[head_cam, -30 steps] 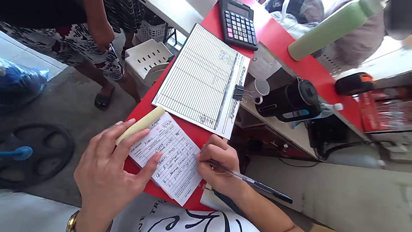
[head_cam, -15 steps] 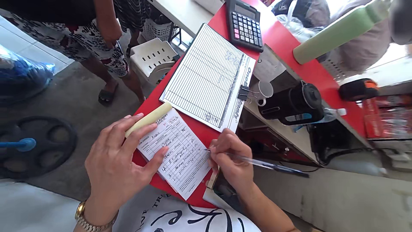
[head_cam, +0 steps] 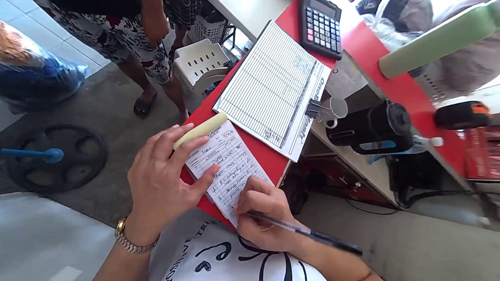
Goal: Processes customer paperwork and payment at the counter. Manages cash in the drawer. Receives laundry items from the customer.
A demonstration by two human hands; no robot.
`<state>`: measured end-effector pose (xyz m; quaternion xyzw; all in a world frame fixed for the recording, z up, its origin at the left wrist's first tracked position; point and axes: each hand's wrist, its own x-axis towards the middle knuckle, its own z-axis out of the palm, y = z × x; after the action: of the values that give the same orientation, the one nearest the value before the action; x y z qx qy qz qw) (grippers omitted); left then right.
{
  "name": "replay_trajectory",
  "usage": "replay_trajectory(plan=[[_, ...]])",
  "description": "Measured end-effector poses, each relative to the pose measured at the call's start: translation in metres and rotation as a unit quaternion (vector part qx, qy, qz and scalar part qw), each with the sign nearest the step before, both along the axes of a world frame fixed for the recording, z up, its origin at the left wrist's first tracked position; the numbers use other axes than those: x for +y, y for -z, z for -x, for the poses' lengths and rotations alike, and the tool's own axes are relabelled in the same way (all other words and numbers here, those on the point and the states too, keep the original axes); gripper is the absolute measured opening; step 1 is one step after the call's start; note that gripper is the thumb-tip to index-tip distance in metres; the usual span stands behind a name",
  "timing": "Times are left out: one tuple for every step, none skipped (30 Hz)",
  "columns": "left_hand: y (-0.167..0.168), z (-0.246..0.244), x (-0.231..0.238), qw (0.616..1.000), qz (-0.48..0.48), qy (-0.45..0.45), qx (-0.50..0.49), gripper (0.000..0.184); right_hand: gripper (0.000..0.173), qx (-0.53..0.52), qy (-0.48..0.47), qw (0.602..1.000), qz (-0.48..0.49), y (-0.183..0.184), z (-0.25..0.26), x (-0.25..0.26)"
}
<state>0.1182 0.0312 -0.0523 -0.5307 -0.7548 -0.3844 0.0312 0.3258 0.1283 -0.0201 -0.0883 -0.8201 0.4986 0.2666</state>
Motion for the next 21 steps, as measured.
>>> replay_trajectory(plan=[[0.0001, 0.0001, 0.0000, 1.000, 0.002, -0.001, 0.001, 0.057, 0.002, -0.002, -0.001, 1.000, -0.025, 0.0000, 0.0004, -0.0008], [0.0002, 0.0003, 0.0000, 1.000, 0.002, -0.001, 0.001, 0.057, 0.003, -0.003, -0.006, 0.999, -0.039, -0.0005, 0.0006, -0.0008], [0.0004, 0.0004, 0.0000, 1.000, 0.001, 0.000, 0.002, 0.057, 0.005, -0.002, -0.011, 0.999, -0.032, -0.0014, 0.0005, 0.0001], [0.0004, 0.0005, -0.0001, 1.000, 0.000, 0.002, 0.004, 0.057, 0.006, 0.001, -0.012, 1.000, -0.005, -0.0020, 0.0000, 0.0017], [0.0002, 0.0008, 0.0001, 1.000, 0.000, 0.002, 0.004, 0.057, 0.005, 0.004, -0.007, 1.000, 0.023, -0.0023, -0.0009, 0.0041], [0.0003, 0.0009, 0.0002, 1.000, 0.001, 0.001, 0.005, 0.057, 0.004, 0.007, 0.005, 0.999, 0.035, -0.0020, -0.0016, 0.0066], [0.0005, 0.0009, 0.0003, 1.000, 0.001, 0.000, 0.006, 0.058, 0.003, 0.008, 0.019, 0.999, 0.032, -0.0016, -0.0020, 0.0082], [0.0006, 0.0006, 0.0002, 1.000, 0.001, -0.001, 0.006, 0.058, 0.002, 0.007, 0.030, 0.999, 0.022, -0.0009, -0.0021, 0.0087], [0.0005, 0.0004, 0.0000, 1.000, 0.002, -0.002, 0.006, 0.058, 0.002, 0.005, 0.035, 0.999, 0.010, -0.0001, -0.0021, 0.0082], [0.0004, 0.0003, -0.0002, 1.000, 0.001, -0.001, 0.007, 0.058, 0.002, 0.001, 0.038, 0.999, -0.003, 0.0003, -0.0021, 0.0071], [0.0003, 0.0001, -0.0002, 1.000, 0.001, 0.000, 0.006, 0.057, 0.003, 0.000, 0.038, 0.999, -0.014, 0.0006, -0.0025, 0.0063], [0.0005, 0.0000, -0.0002, 1.000, 0.000, 0.000, 0.004, 0.057, 0.005, 0.001, 0.034, 0.999, -0.024, 0.0007, -0.0031, 0.0061], [0.0006, 0.0000, -0.0002, 1.000, 0.001, -0.001, 0.004, 0.058, 0.007, 0.003, 0.026, 0.999, -0.027, 0.0001, -0.0033, 0.0063], [0.0006, 0.0000, 0.0000, 1.000, 0.001, 0.000, 0.004, 0.058, 0.008, 0.003, 0.021, 1.000, -0.020, -0.0005, -0.0033, 0.0071], [0.0005, 0.0002, 0.0000, 1.000, 0.002, 0.000, 0.004, 0.058, 0.007, 0.001, 0.021, 1.000, -0.002, -0.0009, -0.0031, 0.0077], [0.0005, 0.0004, 0.0000, 1.000, 0.002, 0.001, 0.003, 0.059, 0.005, -0.002, 0.022, 1.000, 0.015, -0.0011, -0.0030, 0.0082], [0.0007, 0.0006, -0.0001, 1.000, 0.003, 0.001, 0.004, 0.059, 0.003, -0.002, 0.024, 0.999, 0.021, -0.0007, -0.0027, 0.0082], [0.0008, 0.0007, -0.0003, 1.000, 0.003, 0.001, 0.004, 0.058, 0.003, -0.001, 0.027, 1.000, 0.015, -0.0001, -0.0025, 0.0074], [0.0008, 0.0005, -0.0006, 1.000, 0.004, 0.001, 0.003, 0.058, 0.003, 0.002, 0.032, 0.999, 0.006, 0.0005, -0.0025, 0.0065], [0.0006, 0.0003, -0.0009, 1.000, 0.005, 0.001, 0.003, 0.058, 0.003, 0.003, 0.038, 0.999, 0.001, 0.0010, -0.0026, 0.0061], [0.0004, 0.0005, -0.0009, 1.000, 0.006, 0.002, 0.003, 0.058, 0.003, 0.004, 0.040, 0.999, 0.004, 0.0014, -0.0028, 0.0064]])
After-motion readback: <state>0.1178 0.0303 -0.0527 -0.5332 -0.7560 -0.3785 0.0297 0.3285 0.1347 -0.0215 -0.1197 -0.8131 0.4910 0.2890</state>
